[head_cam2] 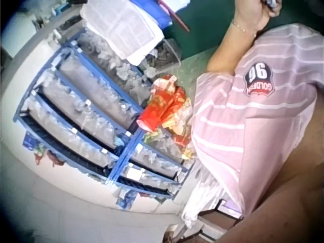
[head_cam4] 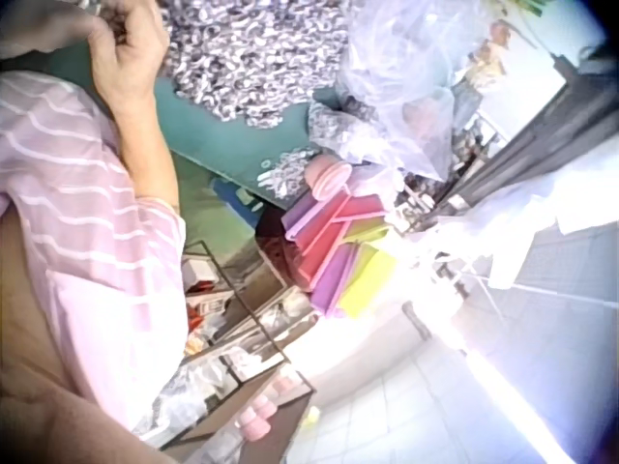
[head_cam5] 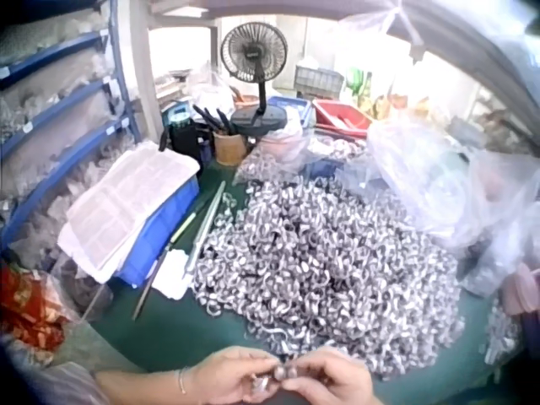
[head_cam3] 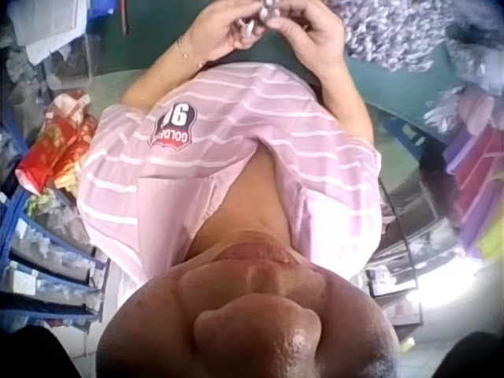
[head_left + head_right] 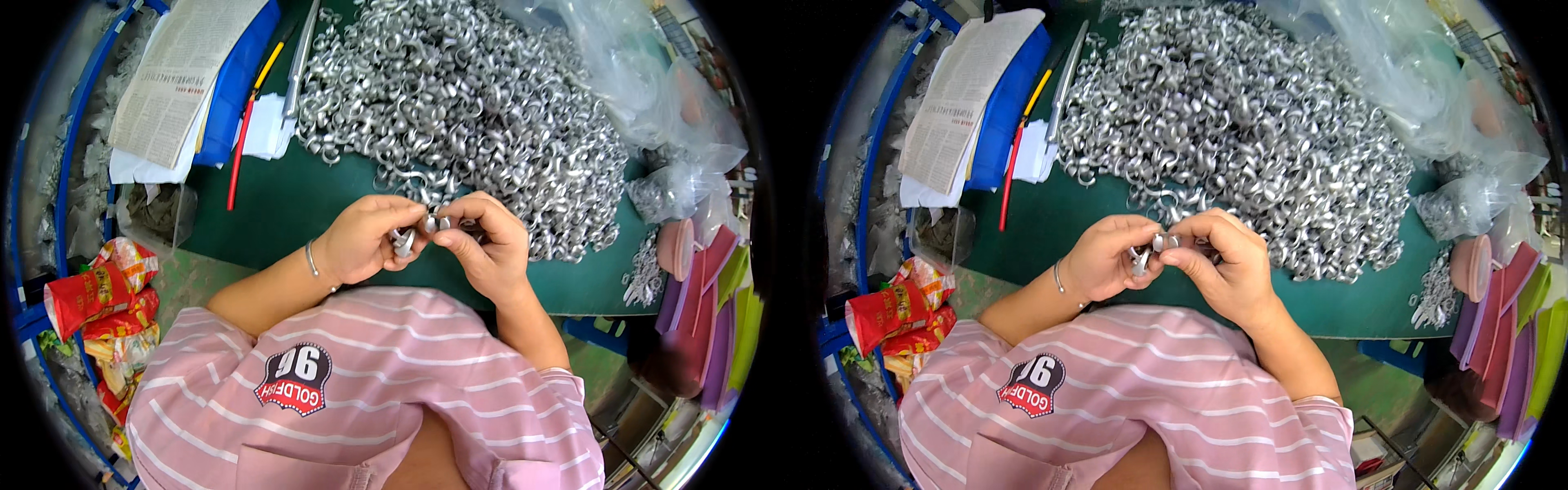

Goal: The person sits at a green workbench and assembles small, silver-colored metal rings by hand. They pick up individual rings from a large pile, fit them together, and place the assembled pieces back onto the table. The process is repetitive and involves handling the metal components directly without tools.

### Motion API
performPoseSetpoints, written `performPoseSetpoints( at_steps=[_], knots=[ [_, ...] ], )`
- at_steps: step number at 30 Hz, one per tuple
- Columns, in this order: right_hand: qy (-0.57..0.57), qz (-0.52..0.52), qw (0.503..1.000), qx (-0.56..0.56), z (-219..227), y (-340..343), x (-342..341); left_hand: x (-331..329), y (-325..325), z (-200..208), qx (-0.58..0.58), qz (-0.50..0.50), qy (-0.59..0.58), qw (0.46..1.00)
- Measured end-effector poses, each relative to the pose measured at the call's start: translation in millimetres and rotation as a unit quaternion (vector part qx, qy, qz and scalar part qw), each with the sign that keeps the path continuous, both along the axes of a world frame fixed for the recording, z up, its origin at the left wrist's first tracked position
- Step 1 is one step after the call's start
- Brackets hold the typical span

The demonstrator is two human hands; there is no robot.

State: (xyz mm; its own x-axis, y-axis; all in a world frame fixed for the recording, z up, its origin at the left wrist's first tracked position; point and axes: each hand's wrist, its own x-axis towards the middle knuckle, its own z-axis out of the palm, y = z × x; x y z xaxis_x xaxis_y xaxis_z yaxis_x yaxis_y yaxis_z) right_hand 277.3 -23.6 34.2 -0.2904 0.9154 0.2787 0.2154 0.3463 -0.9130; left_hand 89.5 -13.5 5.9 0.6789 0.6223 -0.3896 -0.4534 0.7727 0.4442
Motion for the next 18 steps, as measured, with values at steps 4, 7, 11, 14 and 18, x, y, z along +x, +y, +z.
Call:
performPoseSetpoints(
  at_steps=[4,7,11,14,18],
  knots=[
    [0.220,-0.021,0.945,-0.242,23.7,26.8,11.3,2.2,18.5,1.3,0.041,0.021,-0.015,0.999],
    [0.160,-0.002,0.930,-0.330,57.2,64.7,20.0,2.2,26.2,-2.6,0.099,0.076,-0.084,0.989],
    [0.031,-0.081,0.958,-0.274,88.9,131.4,30.1,-5.2,28.1,-8.4,0.134,0.074,-0.084,0.985],
    [0.152,-0.099,0.962,-0.202,109.6,203.9,38.1,-10.2,33.9,-8.8,0.127,0.070,-0.105,0.984],
    [0.260,-0.217,0.925,-0.170,124.0,240.8,34.2,-11.9,36.3,-11.8,0.124,0.075,-0.114,0.983]
  ],
)
